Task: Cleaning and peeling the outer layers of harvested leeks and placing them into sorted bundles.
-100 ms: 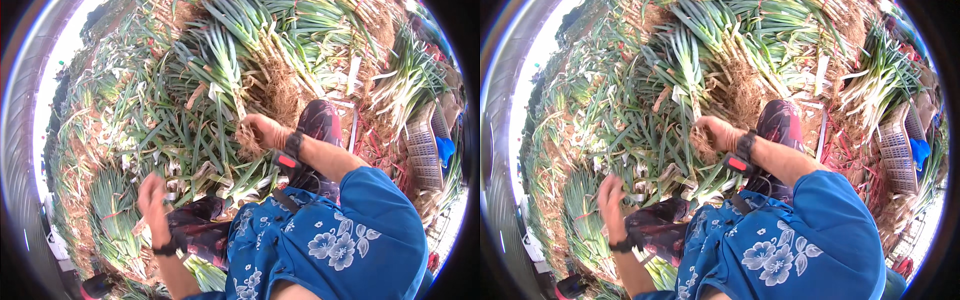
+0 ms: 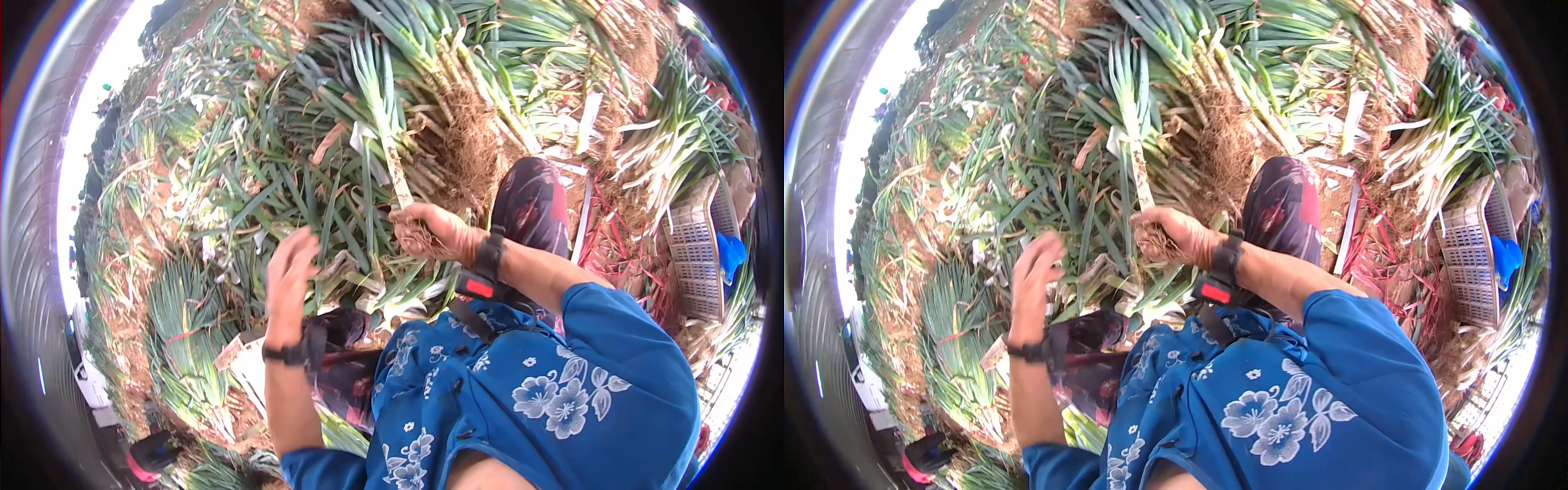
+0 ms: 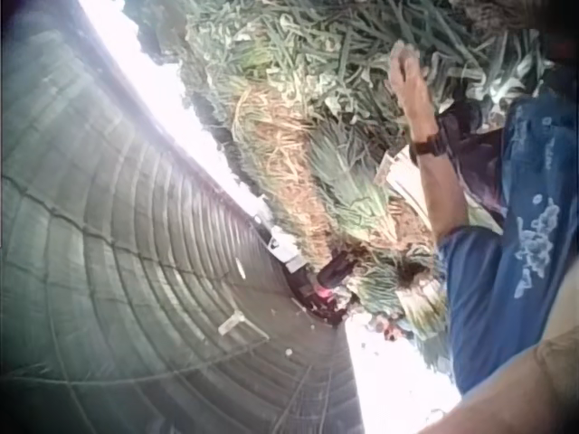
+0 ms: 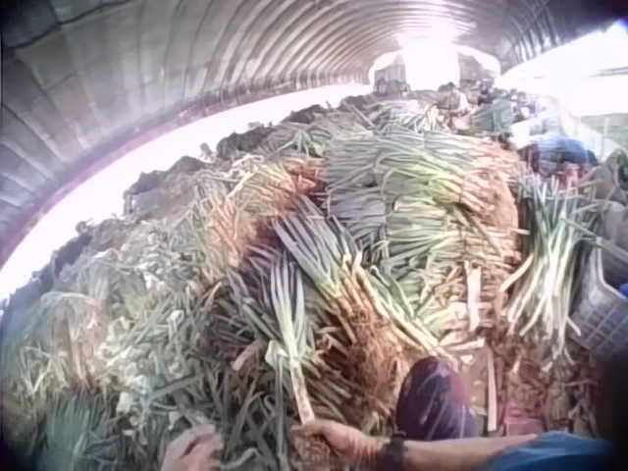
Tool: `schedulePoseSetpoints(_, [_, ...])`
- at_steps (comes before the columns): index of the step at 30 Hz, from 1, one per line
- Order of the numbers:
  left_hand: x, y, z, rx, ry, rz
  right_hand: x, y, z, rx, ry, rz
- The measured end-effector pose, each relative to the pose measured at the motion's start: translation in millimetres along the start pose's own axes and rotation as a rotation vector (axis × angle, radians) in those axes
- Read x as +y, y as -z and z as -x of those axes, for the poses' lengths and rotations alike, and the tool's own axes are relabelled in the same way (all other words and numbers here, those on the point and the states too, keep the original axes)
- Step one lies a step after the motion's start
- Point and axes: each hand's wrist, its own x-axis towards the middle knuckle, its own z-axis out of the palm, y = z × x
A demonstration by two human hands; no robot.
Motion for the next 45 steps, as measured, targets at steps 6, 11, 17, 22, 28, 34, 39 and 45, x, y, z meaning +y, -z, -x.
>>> schedulePoseSetpoints(6, [-49, -73, -65, -0.088, 0.243, 0.364, 56, -25, 76, 0.131, 0.139, 0.600])
schedulePoseSetpoints(11, [-47, -102, -85, 0.034, 0.154, 0.621, 56, -18, 111, 0.120, 0.082, 0.780])
schedulePoseSetpoints(17, [-45, -73, -81, 0.328, 0.194, 0.759, 51, -21, 91, 0.099, 0.030, 1.016])
schedulePoseSetpoints(22, [-51, -45, -78, 0.427, 0.164, 0.809, 59, -33, 57, 0.095, 0.029, 1.129])
schedulePoseSetpoints(28, [-45, -40, -47, 0.374, -0.045, 1.069, 55, -40, 26, 0.051, -0.042, 0.525])
schedulePoseSetpoints(34, [1, 50, 18, 0.516, -0.380, 1.187, 11, 24, -32, 0.358, -0.051, 0.498])
schedulePoseSetpoints(39, [-70, 97, 24, 0.345, 0.187, -0.170, 19, 15, -8, 0.300, 0.004, 0.761])
schedulePoseSetpoints(45, [-123, 42, -20, 0.117, 0.393, 0.239, 32, -23, 35, 0.120, 0.015, 0.842])
